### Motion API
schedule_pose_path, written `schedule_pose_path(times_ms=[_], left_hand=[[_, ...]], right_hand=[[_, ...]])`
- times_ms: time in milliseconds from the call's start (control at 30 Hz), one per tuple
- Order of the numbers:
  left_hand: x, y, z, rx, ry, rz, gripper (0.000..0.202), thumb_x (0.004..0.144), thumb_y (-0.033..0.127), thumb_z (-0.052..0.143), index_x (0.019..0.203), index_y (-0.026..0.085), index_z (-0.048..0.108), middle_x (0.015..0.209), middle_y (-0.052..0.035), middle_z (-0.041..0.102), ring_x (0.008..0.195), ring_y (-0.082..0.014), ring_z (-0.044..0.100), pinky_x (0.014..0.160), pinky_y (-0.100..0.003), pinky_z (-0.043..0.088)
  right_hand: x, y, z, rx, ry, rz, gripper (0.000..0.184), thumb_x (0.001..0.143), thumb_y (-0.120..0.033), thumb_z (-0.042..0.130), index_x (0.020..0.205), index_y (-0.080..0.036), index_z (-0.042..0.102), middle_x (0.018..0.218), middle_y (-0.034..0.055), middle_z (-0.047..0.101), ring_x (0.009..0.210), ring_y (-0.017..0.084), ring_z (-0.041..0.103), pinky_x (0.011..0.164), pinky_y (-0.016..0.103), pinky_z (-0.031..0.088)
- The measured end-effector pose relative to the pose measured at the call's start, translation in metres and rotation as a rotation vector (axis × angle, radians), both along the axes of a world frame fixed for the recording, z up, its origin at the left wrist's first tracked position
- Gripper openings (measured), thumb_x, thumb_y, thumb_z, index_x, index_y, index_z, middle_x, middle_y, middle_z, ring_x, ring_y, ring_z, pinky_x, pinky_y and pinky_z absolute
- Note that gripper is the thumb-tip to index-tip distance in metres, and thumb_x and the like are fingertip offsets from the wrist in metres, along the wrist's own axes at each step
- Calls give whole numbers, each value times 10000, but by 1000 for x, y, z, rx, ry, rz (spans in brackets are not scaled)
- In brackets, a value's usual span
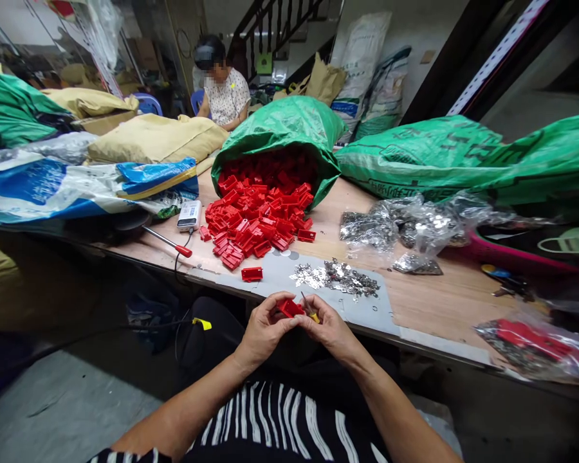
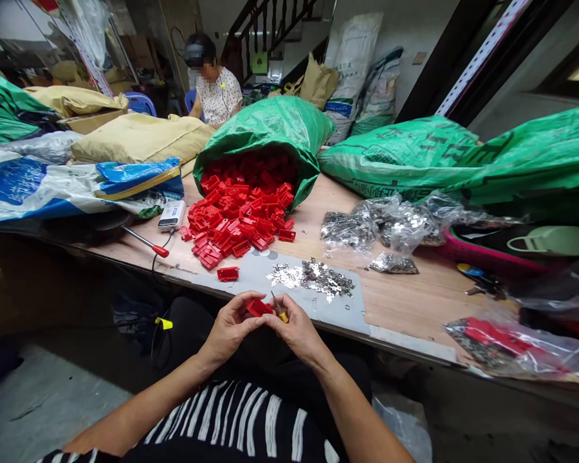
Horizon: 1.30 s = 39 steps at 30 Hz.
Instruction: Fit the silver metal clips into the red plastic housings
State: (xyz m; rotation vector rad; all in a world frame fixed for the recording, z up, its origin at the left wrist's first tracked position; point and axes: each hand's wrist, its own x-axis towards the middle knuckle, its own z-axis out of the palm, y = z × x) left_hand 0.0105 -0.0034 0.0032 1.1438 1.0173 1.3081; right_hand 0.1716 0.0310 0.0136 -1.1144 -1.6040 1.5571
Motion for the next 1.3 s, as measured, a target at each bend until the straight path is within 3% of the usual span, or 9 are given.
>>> schedule_pose_path(times_ms=[100,233,500,1067,1300], left_hand=[[-6,10,1,98,187,59,327,758,259,705,1068,198,620,929,-31,692,804,-162,639,764,-275,509],[-16,25,1,210,450,109,284,769,171,671,1048,206,629,899,-17,694,817,-158,640,801,-277,488],[-22,44,-10,263,600,42,410,781,106,633,1174,221,614,1101,-55,684,966,-178,635,884,-311,490],[-28,48,-11,235,565,1,426,744,142,686,1154,253,650,1120,-48,703,1000,-202,652,913,-313,478],[-25,49,-12,250,619,13,396,755,91,643,1126,229,652,1108,-51,707,989,-195,660,896,-311,491]], right_hand=[[4,9,1,263,-202,-33,273,865,-407,556,1045,-205,587,925,37,584,769,158,548,700,285,458],[8,18,3,480,-412,-68,284,903,-298,469,1109,-210,641,974,85,615,920,213,577,844,351,450],[4,20,3,528,-510,-17,179,864,-205,525,985,-210,656,899,35,691,823,174,638,769,298,484],[-4,20,-1,669,-693,68,180,891,-114,505,988,-197,632,953,50,649,897,171,621,822,283,488],[-25,6,7,680,-978,20,224,909,-94,434,990,-192,619,925,62,642,777,172,637,639,246,469]])
